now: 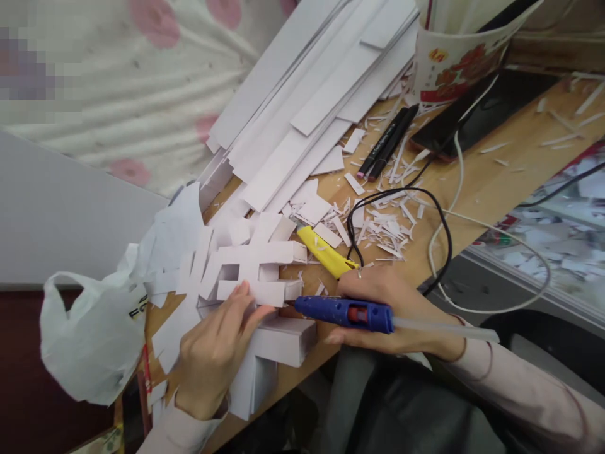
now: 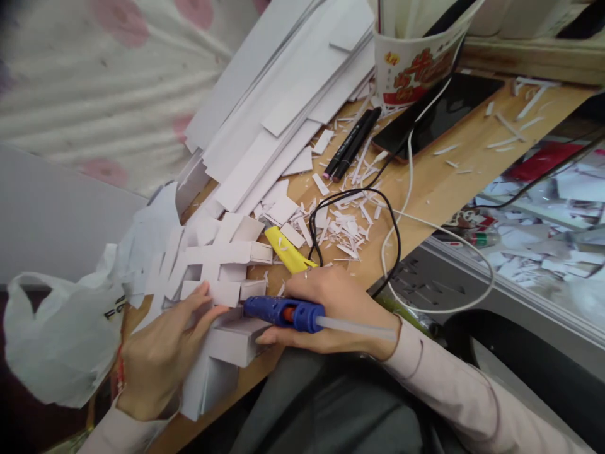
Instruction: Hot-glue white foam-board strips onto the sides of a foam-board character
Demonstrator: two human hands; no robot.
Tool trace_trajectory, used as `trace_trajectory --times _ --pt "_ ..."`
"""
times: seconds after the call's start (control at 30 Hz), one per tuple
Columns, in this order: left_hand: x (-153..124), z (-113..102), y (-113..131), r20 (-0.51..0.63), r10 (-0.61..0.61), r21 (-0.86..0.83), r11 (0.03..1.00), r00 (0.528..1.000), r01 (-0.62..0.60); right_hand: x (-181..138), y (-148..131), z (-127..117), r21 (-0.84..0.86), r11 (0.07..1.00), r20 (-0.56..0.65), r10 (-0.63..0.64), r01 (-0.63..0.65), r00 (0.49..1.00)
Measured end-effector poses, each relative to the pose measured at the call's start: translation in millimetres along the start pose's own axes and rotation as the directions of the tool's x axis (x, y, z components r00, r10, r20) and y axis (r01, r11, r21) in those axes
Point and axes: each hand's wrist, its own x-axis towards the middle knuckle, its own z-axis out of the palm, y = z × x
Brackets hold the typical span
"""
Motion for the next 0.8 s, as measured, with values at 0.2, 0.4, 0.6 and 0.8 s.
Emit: trace_trajectory --times 0.2,0.4,0.6,0.8 --pt "-2.1 -0.2 -2.1 -0.008 0.033 0.042 0.999 0.999 -0.032 0.5 -2.1 4.7 -0.049 0.998 -0.008 0.032 -0.032 0.999" --pt "-4.1 -0.3 -3.5 -0.010 0.039 0.053 0.998 0.999 -0.039 -0.4 1.2 8.4 -0.080 0.996 -0.068 0.021 -0.027 0.997" --pt "-6.4 1.8 -3.0 0.023 0.009 0.041 0.999 1.000 -0.010 0.8 -0.3 5.5 -0.093 0.995 -0.056 0.042 -0.047 0.998" --pt "-8.6 0.9 -3.5 0.036 -0.003 0.042 0.999 0.999 0.001 -0.4 3.1 6.5 -0.081 0.995 -0.063 0.050 -0.055 0.997"
